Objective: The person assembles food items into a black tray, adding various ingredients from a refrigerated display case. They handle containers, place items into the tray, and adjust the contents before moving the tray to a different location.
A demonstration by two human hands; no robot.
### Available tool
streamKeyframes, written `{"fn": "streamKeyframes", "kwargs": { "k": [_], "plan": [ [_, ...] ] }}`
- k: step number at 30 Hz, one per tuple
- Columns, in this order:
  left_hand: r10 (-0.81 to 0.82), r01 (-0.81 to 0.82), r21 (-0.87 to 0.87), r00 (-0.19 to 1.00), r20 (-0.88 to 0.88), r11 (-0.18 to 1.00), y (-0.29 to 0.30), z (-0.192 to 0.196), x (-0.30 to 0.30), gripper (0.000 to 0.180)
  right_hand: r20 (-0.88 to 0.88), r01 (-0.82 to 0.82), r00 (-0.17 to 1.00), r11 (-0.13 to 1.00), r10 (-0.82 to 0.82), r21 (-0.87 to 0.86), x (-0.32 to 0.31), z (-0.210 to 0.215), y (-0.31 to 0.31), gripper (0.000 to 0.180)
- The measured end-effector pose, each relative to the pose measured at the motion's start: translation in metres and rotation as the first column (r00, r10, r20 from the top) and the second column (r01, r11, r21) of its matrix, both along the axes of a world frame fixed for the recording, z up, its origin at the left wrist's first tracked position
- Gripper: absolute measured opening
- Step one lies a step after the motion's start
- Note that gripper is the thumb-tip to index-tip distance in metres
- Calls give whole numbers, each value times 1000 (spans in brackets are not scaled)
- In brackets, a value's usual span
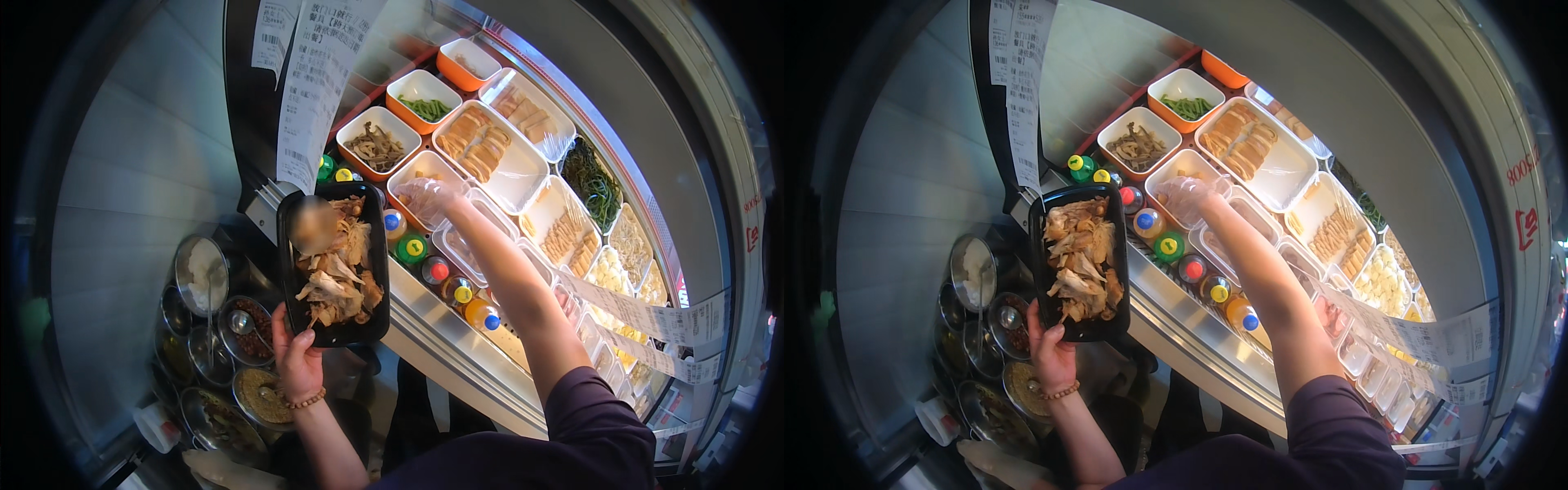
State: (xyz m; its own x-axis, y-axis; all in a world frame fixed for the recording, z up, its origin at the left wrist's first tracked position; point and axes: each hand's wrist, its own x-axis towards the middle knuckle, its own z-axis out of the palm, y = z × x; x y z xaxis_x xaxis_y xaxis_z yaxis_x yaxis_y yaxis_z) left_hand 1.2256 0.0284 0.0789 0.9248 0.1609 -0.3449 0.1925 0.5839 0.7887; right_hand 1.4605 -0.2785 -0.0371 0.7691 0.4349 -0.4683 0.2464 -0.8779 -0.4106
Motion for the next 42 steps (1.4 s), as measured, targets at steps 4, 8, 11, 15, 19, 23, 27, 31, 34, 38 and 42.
{"fn": "streamKeyframes", "kwargs": {
  "k": [4,8,11,15,19,23,27,31,34,38,42],
  "plan": [
    [-46,46,-2,999,25,999,2,-2,1,60,-262,300,933,934,-245,196,10,-18,2,40],
    [-84,84,-8,995,45,996,5,-3,5,59,-88,335,938,816,-335,471,-7,8,-13,26],
    [-101,103,-24,993,62,994,12,-11,2,58,-171,408,890,573,-422,711,-40,79,0,25],
    [-130,134,-58,989,66,989,12,-22,4,58,328,-53,903,685,-278,726,-87,169,48,29],
    [-205,216,-105,973,105,971,14,-29,6,59,622,-169,772,900,-132,402,-122,184,91,55],
    [-156,166,-124,984,89,978,13,-25,4,59,430,-139,876,737,-220,661,-131,190,64,55],
    [-87,103,-156,990,108,982,12,-29,1,59,155,324,752,565,-640,758,-83,132,25,27],
    [-89,106,-141,989,120,984,7,-30,7,59,406,287,860,951,-309,115,-19,10,-8,21],
    [-63,78,-126,991,116,989,11,-31,4,59,436,270,864,963,-251,19,-18,-2,19,21],
    [-61,77,-123,990,129,989,9,-29,4,59,258,396,865,902,-430,172,-6,-12,18,19],
    [-32,45,-107,993,118,993,7,-24,5,59,398,308,865,949,-306,60,-4,-16,17,9]
  ]
}}
